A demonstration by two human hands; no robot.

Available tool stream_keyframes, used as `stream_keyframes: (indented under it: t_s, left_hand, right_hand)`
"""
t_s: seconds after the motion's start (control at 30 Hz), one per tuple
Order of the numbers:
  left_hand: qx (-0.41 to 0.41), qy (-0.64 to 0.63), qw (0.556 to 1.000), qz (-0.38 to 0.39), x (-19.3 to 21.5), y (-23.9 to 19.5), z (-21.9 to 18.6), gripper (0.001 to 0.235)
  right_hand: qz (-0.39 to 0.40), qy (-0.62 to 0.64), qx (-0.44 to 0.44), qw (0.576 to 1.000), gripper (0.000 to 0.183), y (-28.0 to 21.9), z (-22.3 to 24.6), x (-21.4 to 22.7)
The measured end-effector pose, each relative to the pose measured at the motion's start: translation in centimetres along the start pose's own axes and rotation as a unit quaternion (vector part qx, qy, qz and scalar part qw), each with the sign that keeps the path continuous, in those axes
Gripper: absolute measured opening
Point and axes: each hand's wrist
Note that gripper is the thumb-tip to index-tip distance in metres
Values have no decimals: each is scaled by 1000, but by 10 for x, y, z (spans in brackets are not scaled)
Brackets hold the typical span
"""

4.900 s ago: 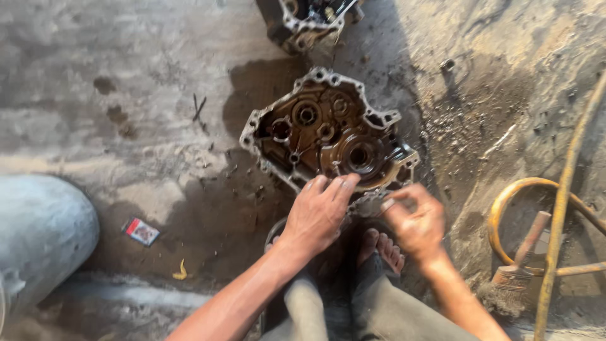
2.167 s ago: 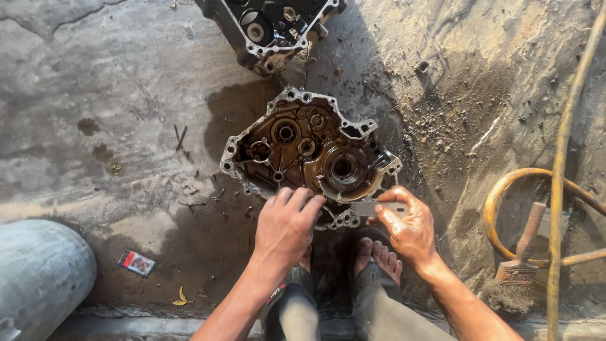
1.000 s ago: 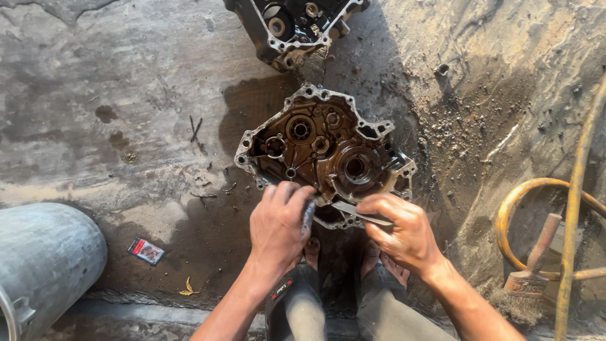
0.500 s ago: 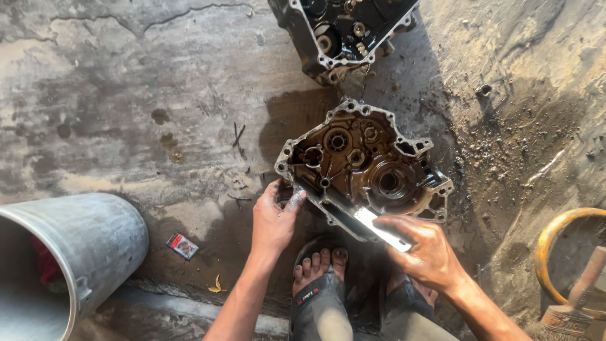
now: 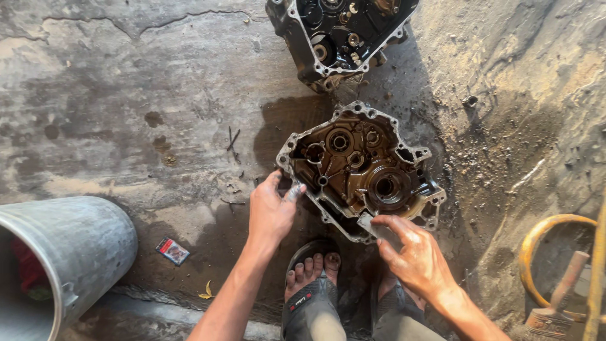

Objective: The person scrapes and cleans the interior surfaces of a disassembled engine casing using a metal scraper and a screwdriver. They remove debris and old gasket material from the mating surfaces and internal cavities.

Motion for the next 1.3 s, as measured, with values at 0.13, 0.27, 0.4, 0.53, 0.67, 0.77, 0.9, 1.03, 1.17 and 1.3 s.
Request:
stream_keyframes:
  t_s: [0.13,0.27,0.4,0.53,0.67,0.77,0.9,1.03,1.17,1.3]
  left_hand:
    - [40,11,998,41,2,11,-2,50]
    - [-47,23,999,6,-1,9,3,52]
    - [5,-9,1000,19,-4,5,7,46]
    - [-2,-6,1000,14,-2,7,5,45]
    - [-23,2,1000,6,0,11,1,46]
    - [17,10,999,27,2,8,1,43]
    - [-3,-25,1000,3,2,11,-5,46]
    - [33,-20,999,25,2,10,-4,44]
    - [-19,-19,1000,-5,-2,8,7,50]
    - [-56,-26,998,-33,-3,4,11,46]
  right_hand:
    - [60,-47,-134,988,44,-9,8,2]
    - [-4,-71,-76,995,46,-22,14,1]
    - [-38,-59,-39,997,39,-28,9,-5]
    - [-51,-66,-31,996,36,-27,0,-13]
    - [-57,-75,9,996,39,-29,-3,-16]
    - [-79,-64,58,993,41,-28,2,-23]
    - [-67,-106,34,992,46,-7,11,-30]
    - [-84,-132,68,985,45,-1,16,-30]
    - [-29,-113,9,993,45,-23,14,-30]
    - [-38,-106,27,993,44,-32,7,-28]
Point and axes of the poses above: each hand's wrist, its own y-axis towards the middle knuckle, its own x-axis out of the back of the hand, z = x × y, and after that the axes turned 11 degrees about -x, right-handed
